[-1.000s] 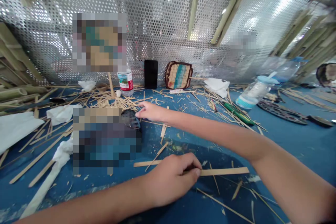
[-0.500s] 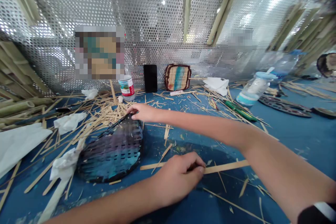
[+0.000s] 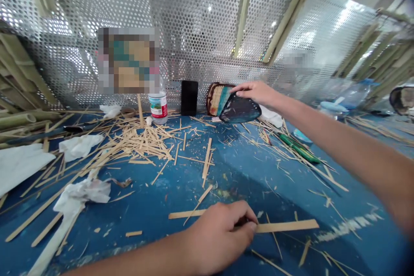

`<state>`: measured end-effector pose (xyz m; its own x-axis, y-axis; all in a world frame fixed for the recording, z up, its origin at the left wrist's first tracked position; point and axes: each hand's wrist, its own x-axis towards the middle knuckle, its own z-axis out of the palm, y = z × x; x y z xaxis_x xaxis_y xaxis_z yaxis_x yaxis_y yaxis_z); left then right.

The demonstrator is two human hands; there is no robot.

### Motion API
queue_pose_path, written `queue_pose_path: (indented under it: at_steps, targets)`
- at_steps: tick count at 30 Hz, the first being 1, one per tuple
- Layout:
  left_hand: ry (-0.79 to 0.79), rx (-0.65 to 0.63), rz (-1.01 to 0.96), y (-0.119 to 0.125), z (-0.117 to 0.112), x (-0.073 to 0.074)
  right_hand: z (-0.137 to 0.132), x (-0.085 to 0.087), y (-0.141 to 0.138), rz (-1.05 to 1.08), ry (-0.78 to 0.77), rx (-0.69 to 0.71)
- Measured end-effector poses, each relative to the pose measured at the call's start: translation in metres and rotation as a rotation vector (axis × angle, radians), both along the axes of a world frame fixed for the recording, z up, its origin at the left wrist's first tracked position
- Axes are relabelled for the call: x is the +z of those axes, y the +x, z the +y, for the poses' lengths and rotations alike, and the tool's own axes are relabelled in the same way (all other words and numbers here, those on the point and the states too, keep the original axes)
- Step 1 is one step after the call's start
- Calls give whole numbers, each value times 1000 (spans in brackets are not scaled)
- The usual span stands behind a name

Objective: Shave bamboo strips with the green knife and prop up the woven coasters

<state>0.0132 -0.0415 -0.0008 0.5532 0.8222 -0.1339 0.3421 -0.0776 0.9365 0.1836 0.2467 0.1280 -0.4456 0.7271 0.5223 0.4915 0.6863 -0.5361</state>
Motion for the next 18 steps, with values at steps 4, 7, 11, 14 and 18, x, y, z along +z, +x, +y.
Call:
queue_pose_path:
  at_steps: [4, 7, 11, 14, 18]
  targets:
    - [-4, -8, -3, 1, -1, 0, 21, -10, 11, 75, -108, 48]
    - [-9, -1, -4, 0, 0, -1, 44, -6, 13, 120, -167, 87]
    - [-76, -8, -32, -1, 0, -5, 84, 4, 6, 214, -35, -11]
    - [-119, -6, -74, -1, 0, -8, 108, 2, -9, 122, 6, -55]
    - [-184, -14, -112, -1, 3, -7, 125, -13, -32, -40, 31, -129]
